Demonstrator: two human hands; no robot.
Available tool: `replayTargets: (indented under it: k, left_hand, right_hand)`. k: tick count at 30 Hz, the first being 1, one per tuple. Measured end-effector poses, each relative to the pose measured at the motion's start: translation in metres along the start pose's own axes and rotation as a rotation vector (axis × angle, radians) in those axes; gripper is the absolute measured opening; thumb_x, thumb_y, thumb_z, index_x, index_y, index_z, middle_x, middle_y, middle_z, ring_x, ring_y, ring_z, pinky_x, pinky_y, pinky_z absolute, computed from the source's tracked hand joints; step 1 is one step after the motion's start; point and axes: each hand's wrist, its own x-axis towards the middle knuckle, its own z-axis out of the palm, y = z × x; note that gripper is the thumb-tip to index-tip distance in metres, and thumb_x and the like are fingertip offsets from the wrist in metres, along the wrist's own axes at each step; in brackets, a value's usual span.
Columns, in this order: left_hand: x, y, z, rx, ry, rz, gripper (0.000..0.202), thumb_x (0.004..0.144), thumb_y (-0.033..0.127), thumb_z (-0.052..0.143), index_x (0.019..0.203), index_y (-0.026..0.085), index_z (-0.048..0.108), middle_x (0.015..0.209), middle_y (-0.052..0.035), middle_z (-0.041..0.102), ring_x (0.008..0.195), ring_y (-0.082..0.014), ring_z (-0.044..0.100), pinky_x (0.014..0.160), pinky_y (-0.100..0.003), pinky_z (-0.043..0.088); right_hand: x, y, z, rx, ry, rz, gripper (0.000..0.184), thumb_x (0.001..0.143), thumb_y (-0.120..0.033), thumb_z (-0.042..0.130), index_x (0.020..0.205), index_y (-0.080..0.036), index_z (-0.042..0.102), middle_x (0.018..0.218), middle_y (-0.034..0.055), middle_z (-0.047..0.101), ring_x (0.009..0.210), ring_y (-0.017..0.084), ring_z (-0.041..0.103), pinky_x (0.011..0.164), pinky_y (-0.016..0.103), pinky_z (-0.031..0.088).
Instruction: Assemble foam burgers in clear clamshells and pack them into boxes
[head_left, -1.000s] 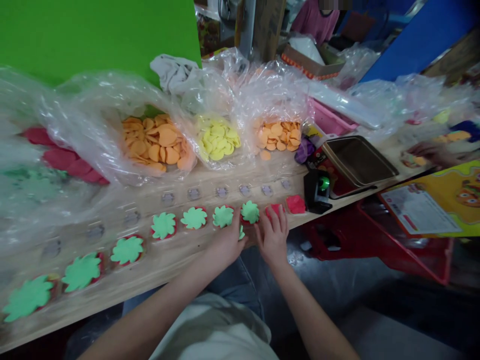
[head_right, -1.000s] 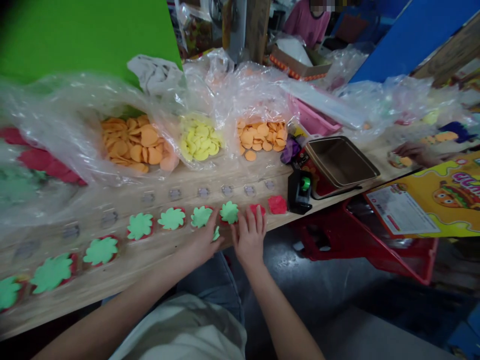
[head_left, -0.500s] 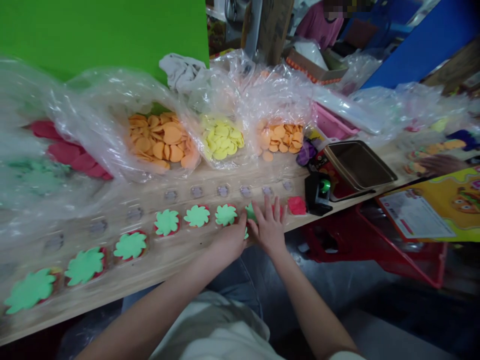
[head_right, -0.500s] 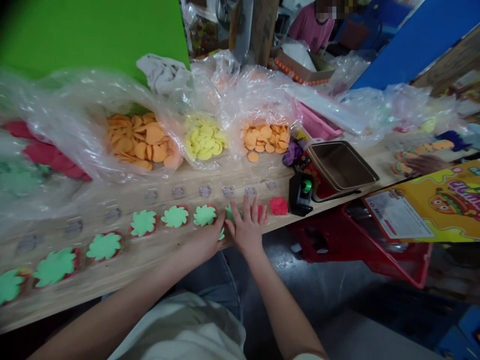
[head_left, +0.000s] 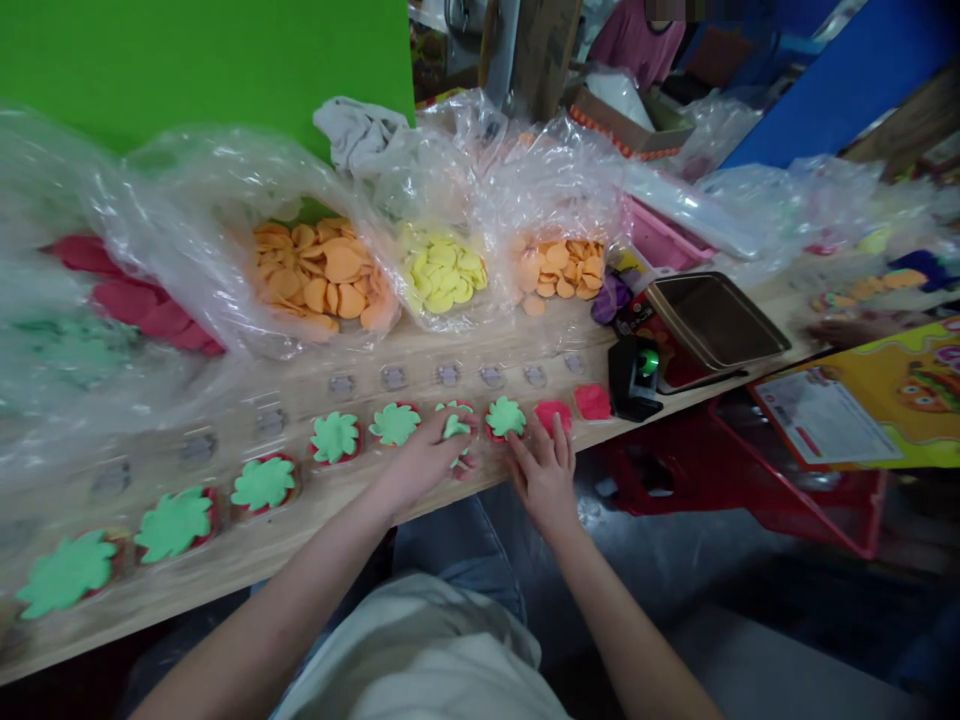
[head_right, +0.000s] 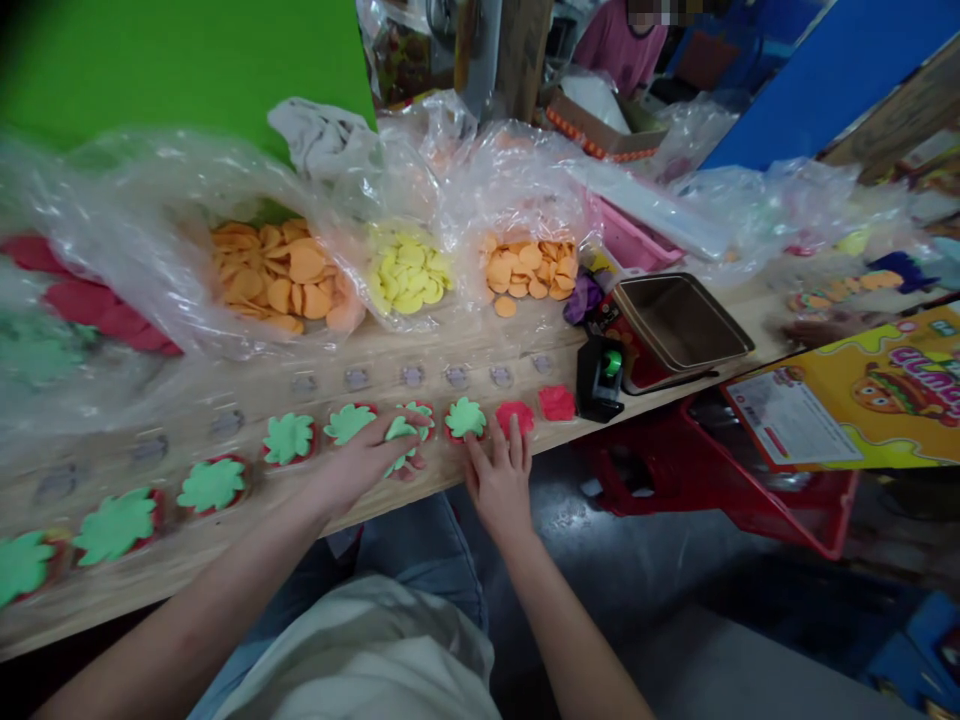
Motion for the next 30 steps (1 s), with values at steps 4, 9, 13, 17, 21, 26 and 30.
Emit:
replayTargets:
  k: [4,9,13,17,21,26,30]
  left_hand:
    - [0.037,0.017,0.016,0.783,-0.096,0.147,0.062,0.074,0.015,0.048,0.134,0.022,0.034,0.114,-0.0131,0.06,0.095,-0.0271,0.06,0.076,-0.035,0.047]
    - [0.056,0.015,0.036,0.95,-0.112,0.095,0.066,0.074,0.012,0.048,0.137,0.016,0.029,0.107,-0.0206,0.062,0.093,-0.0328,0.061,0.071,-0.038,0.045]
    - [0.053,0.008,0.042,0.982,-0.141,0.066,0.067,0.074,0.014,0.049,0.138,0.016,0.028,0.095,-0.0195,0.066,0.083,-0.0326,0.063,0.068,-0.039,0.045]
    - [0.052,0.013,0.031,0.916,-0.154,0.089,0.06,0.073,0.015,0.052,0.131,0.018,0.039,0.1,-0.0165,0.065,0.088,-0.0304,0.062,0.075,-0.039,0.045]
    - [0.041,0.021,0.013,0.555,-0.105,0.127,0.046,0.083,0.027,0.044,0.128,0.019,0.04,0.108,-0.0104,0.062,0.095,-0.0227,0.059,0.081,-0.034,0.045]
    - [0.03,0.018,0.029,-0.681,-0.205,-0.147,0.029,0.086,0.035,0.043,0.099,0.014,0.058,0.09,-0.0077,0.064,0.079,-0.0154,0.061,0.075,-0.027,0.048]
    - [0.028,0.014,0.05,-0.72,-0.271,-0.159,0.025,0.08,0.035,0.055,0.097,0.017,0.06,0.088,-0.0051,0.064,0.078,-0.0152,0.059,0.071,-0.027,0.047]
  right_hand:
    - [0.005,-0.002,0.003,-0.013,0.019,-0.001,0.029,0.083,-0.027,0.054,0.112,-0.026,0.059,0.136,0.0074,0.039,0.134,0.032,0.012,0.103,0.056,0.021]
    - [0.002,-0.001,0.006,-0.039,0.01,0.012,0.034,0.084,-0.03,0.053,0.118,-0.027,0.055,0.136,0.0093,0.039,0.134,0.033,0.011,0.103,0.057,0.02]
    - [-0.001,0.002,0.008,-0.017,-0.002,0.011,0.037,0.085,-0.03,0.052,0.122,-0.027,0.052,0.137,0.009,0.038,0.135,0.033,0.01,0.103,0.056,0.021]
    - [-0.003,0.008,0.003,0.099,0.086,0.007,0.038,0.084,-0.022,0.048,0.121,-0.023,0.052,0.135,0.0088,0.042,0.134,0.031,0.016,0.104,0.055,0.022]
    - [0.0,0.006,-0.011,0.465,0.189,0.201,0.032,0.085,-0.023,0.044,0.115,-0.02,0.055,0.118,0.0095,0.055,0.117,0.025,0.043,0.098,0.045,0.035]
    - [0.022,-0.013,-0.023,1.271,-0.052,0.606,0.032,0.082,-0.041,0.051,0.106,-0.02,0.056,0.09,0.004,0.061,0.076,0.016,0.057,0.06,0.026,0.048]
    - [0.032,-0.011,-0.024,1.507,-0.059,0.795,0.026,0.073,-0.044,0.061,0.079,-0.019,0.057,0.064,-0.0037,0.053,0.054,0.01,0.047,0.046,0.02,0.038]
